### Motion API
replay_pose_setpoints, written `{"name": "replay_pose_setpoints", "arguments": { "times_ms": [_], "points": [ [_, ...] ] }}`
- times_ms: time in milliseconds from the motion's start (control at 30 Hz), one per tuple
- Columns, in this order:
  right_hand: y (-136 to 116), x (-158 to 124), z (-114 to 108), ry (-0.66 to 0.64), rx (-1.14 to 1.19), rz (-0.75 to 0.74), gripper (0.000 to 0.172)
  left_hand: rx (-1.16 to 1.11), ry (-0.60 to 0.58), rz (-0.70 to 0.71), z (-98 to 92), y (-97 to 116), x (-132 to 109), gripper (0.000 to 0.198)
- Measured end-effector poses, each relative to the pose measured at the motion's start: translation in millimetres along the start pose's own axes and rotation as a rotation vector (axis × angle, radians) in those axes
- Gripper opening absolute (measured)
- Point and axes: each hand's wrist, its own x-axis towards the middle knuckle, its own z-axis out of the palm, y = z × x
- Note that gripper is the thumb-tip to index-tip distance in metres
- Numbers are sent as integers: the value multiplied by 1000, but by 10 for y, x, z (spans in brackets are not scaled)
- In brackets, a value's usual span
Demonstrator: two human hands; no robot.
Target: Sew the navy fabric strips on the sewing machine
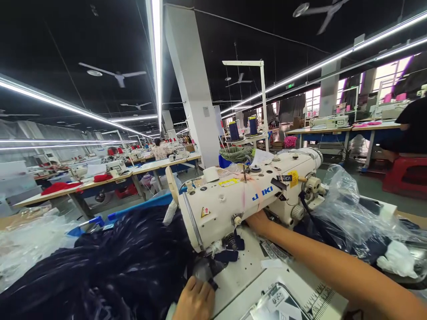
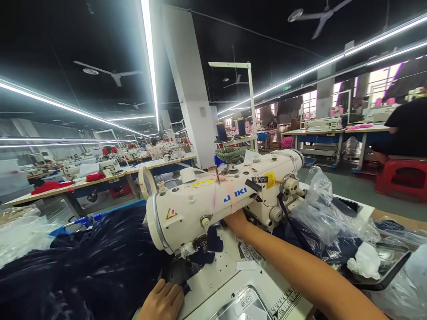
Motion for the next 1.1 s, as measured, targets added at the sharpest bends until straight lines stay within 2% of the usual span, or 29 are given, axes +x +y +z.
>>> {"name": "replay_pose_setpoints", "arguments": {
  "times_ms": [267,433,533,667,833,1100],
  "points": [
    [23,-41,43,-43,-45,-12,49,34,-223,-12,-196,95,60,22],
    [45,-78,63,-82,-41,-16,41,-2,-354,-52,-307,139,96,20],
    [40,-74,55,-85,-41,-18,41,-5,-391,-61,-326,152,101,19],
    [27,-55,6,-78,-52,-20,47,10,-337,-66,-298,148,76,22],
    [54,-88,-72,-86,-76,-25,35,40,-206,-42,-230,122,51,25],
    [19,-85,-48,-77,-69,-20,34,36,-54,-64,-125,92,23,24]
  ]
}}
